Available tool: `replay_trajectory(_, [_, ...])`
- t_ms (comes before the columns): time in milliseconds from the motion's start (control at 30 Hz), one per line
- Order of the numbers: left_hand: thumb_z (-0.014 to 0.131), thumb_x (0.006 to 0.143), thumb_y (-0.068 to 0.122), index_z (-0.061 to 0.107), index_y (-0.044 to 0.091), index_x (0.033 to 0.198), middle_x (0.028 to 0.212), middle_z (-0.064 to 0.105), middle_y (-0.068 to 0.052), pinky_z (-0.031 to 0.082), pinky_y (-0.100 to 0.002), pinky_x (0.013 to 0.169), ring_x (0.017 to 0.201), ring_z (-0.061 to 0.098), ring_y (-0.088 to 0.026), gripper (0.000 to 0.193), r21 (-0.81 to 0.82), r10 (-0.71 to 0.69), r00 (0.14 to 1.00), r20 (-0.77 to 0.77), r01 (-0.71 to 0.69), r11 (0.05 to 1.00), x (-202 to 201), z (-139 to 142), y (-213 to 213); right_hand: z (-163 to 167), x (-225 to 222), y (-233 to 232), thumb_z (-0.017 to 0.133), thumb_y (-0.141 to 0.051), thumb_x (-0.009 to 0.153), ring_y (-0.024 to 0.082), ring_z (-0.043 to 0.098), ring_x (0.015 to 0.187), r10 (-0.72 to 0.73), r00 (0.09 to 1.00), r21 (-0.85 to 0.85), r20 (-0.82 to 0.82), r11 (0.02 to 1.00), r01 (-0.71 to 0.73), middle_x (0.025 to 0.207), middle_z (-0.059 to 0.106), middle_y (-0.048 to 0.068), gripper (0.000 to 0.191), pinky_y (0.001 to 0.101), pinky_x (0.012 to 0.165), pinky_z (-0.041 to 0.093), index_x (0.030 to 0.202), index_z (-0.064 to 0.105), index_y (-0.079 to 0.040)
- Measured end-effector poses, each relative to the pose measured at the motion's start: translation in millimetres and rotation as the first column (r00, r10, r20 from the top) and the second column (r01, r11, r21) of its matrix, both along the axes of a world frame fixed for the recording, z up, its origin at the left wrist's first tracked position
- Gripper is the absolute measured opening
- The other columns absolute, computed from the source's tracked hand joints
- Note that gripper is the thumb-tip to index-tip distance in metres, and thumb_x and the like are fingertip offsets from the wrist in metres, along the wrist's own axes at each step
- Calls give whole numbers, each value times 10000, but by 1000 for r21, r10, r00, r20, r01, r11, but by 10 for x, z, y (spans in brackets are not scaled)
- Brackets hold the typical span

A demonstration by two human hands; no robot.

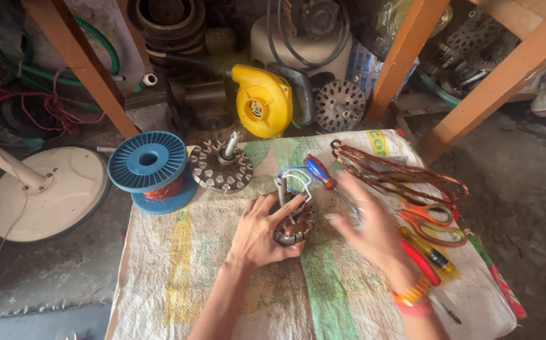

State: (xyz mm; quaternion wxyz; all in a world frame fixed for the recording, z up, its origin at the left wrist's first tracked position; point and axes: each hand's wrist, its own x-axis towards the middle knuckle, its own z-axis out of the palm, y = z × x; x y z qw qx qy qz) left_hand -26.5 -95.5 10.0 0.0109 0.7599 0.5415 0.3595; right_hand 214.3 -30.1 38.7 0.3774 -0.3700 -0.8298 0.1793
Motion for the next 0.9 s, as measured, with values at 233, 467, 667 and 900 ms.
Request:
replay_trajectory(233, [792, 631, 484, 541, 245, 1483, 1130, 615, -155, 444, -499, 1010, 1076, 581, -338, 920, -66, 1, 1000, 9, 0, 998, -7, 48, 8, -153, 936, 12, 626, -85, 894, 306, 752, 779, -402, 767, -107, 501, 850, 516, 1079, 786, 33, 678, 419, 703, 607, 1504, 470, -337])
replay_trajectory(467, [800, 604, 458, 558, 232, 1463, 1175, 626, -158, 428, -495, 1032, 1143, 563, -350, 921, -78, 6, 998, 68, -1, 997, 9, 60, -9, -90, 1010, 186, 683, -92, 829, 282, 757, 725, -308, 745, -103, 592, 888, 449, 970, 790, 58, 637, 414, 656, 605, 1407, 552, -326])
replay_trajectory(667, [875, 580, 425, 552, 236, 1449, 1233, 616, -177, 467, -490, 1044, 1212, 541, -367, 946, -118, -22, 986, 166, 42, 992, 35, 77, 16, 487, 1018, -246, 677, -8, 805, 304, 731, 912, -421, 820, -2, 387, 889, 457, 1041, 744, 124, 624, 393, 781, 577, 1382, 575, -221])
replay_trajectory(900, [884, 555, 332, 545, 262, 1457, 1246, 616, -172, 501, -463, 1023, 1225, 535, -367, 966, -165, -13, 987, 160, 40, 986, 32, 74, 34, 524, 541, -679, 697, -33, 825, 162, 725, 845, -121, 951, -364, 284, 904, 223, 1132, 771, -22, 717, 309, 663, 621, 1491, 529, -239])
